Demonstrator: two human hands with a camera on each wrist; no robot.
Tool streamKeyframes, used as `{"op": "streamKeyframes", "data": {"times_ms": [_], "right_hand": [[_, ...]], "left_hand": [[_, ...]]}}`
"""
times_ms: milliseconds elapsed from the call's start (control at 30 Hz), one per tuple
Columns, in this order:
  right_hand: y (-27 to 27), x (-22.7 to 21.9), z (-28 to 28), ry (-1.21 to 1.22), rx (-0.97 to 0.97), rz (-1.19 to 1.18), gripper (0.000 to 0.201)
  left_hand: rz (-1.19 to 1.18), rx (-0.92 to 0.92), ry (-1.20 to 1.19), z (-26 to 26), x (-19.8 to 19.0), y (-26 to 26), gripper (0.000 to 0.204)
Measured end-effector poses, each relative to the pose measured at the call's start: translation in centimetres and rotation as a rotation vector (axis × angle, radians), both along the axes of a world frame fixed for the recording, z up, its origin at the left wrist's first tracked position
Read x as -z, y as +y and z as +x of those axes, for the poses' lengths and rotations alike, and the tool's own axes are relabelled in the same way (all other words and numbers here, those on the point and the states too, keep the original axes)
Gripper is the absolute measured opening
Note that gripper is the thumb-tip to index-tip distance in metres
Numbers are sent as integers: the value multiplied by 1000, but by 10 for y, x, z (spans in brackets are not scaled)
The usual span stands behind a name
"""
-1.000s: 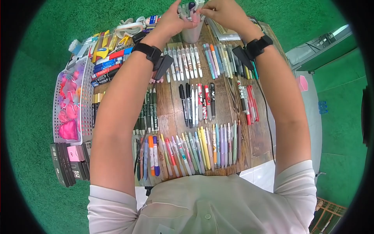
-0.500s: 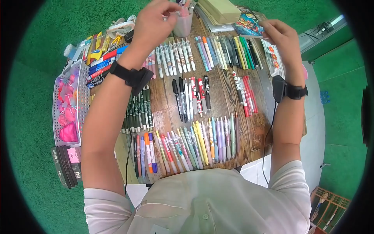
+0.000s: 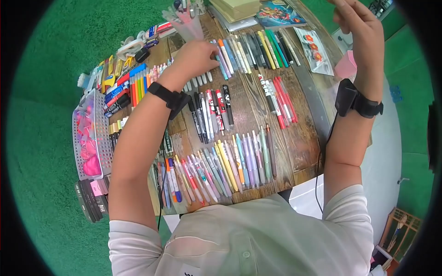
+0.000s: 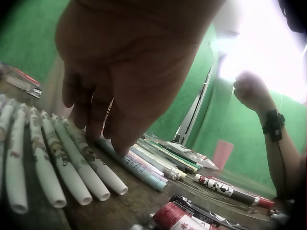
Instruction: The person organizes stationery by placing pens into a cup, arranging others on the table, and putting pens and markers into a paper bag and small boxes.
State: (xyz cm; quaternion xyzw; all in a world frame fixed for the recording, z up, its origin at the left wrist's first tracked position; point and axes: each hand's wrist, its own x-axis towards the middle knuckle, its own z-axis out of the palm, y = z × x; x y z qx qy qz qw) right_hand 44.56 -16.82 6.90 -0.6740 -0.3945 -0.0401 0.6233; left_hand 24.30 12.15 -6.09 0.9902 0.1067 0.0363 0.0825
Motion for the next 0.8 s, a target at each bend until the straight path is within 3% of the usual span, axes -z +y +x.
{"op": "streamKeyframes", "data": {"times_ms": [133, 333, 433, 600, 800], "right_hand": [[-1, 1, 1, -31, -8, 57, 21], [-3, -3, -7, -66, -2, 84, 21], [-3, -4, -10, -92, -4, 100, 21], [-3, -5, -12, -107, 13, 94, 21], [-6, -8, -15, -106, 21, 96, 21]], "left_hand": [[-66, -21, -44, 7, 8, -1, 34], [-114, -231, -51, 17, 8, -1, 28], [42, -248, -141, 26, 17, 6, 28], [-238, -431, 106, 41, -9, -12, 32], [-274, -497, 86, 51, 0, -14, 25]]}}
